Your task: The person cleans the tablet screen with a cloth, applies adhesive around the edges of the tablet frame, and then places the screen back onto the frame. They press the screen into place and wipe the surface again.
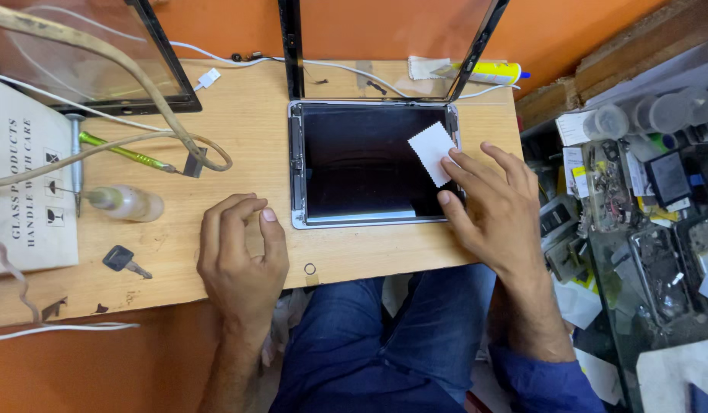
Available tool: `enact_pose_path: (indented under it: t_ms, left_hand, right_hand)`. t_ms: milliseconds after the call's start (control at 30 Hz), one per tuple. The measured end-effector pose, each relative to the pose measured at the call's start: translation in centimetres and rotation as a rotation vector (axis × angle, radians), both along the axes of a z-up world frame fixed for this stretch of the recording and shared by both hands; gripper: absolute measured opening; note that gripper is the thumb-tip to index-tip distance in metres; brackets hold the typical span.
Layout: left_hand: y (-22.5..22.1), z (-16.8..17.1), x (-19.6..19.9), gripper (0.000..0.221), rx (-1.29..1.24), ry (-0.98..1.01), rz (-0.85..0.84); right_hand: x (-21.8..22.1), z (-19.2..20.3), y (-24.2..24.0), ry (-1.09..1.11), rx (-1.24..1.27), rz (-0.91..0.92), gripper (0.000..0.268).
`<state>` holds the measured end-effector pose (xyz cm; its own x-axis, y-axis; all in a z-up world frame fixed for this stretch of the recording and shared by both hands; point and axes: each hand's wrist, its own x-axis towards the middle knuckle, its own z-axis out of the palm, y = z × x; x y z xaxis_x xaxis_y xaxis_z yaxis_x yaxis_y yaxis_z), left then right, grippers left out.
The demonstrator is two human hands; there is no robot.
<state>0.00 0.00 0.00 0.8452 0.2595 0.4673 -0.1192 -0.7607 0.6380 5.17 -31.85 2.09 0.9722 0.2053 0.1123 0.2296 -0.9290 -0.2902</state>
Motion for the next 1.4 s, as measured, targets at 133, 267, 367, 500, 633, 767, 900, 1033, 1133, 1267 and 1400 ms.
enact_pose_path:
  t_ms: [133,267,367,500,633,767,900,1033,1133,1267,1400]
  left_hand:
    - [0.0,0.5,0.1,0.01,-0.008,-0.02,-0.011]
    - [0.1,1.2,0.5,0.026,0.059,0.052,-0.062]
    - [0.2,1.5,0.7,0.047,0.144,0.115,-0.133]
    - [0.1,2.0,0.8,0.07,0.229,0.167,-0.175]
    - [0.2,2.4,1.1,0.072,0.236,0.246,-0.191]
    - [0.0,2.0,1.6,0.072,0.253,0.274,-0.196]
    - [-0.2,2.3,1.7,0.07,0.258,0.326,-0.181]
    - [-0.3,2.6,2.1,0.072,0.247,0.345,-0.194]
    - [-0.1,2.3,2.2,0.071,0.238,0.339,-0.191]
    - [-0.2,2.4,2.0,0.07,0.214,0.354,-0.188]
    - [-0.1,2.7,2.3,0.071,0.216,0.336,-0.185]
  right_hand:
    - [1.1,-0.2,1.5,-0.089,-0.117,0.193,0.062]
    - [0.1,-0.5,3.2,-0.086,-0.165,0.326,0.069]
    - [1.5,0.7,1.9,-0.059,-0.186,0.258,0.065]
    - [3.4,0.8,3.4,-0.052,-0.191,0.293,0.069]
    - [1.0,-0.2,4.7,-0.035,-0.131,0.485,0.078]
    - [4.7,0.4,1.4,-0.047,-0.188,0.348,0.075]
    - [4.7,0.5,6.2,-0.039,-0.13,0.475,0.084]
    - [3.2,0.9,6.3,-0.002,-0.098,0.625,0.089]
    - [5.9,1.2,3.7,-0.01,-0.15,0.494,0.087]
    - [4.6,0.0,7.4,0.016,-0.064,0.518,0.09]
    - [2.4,1.1,8.3,0.057,-0.015,0.62,0.087]
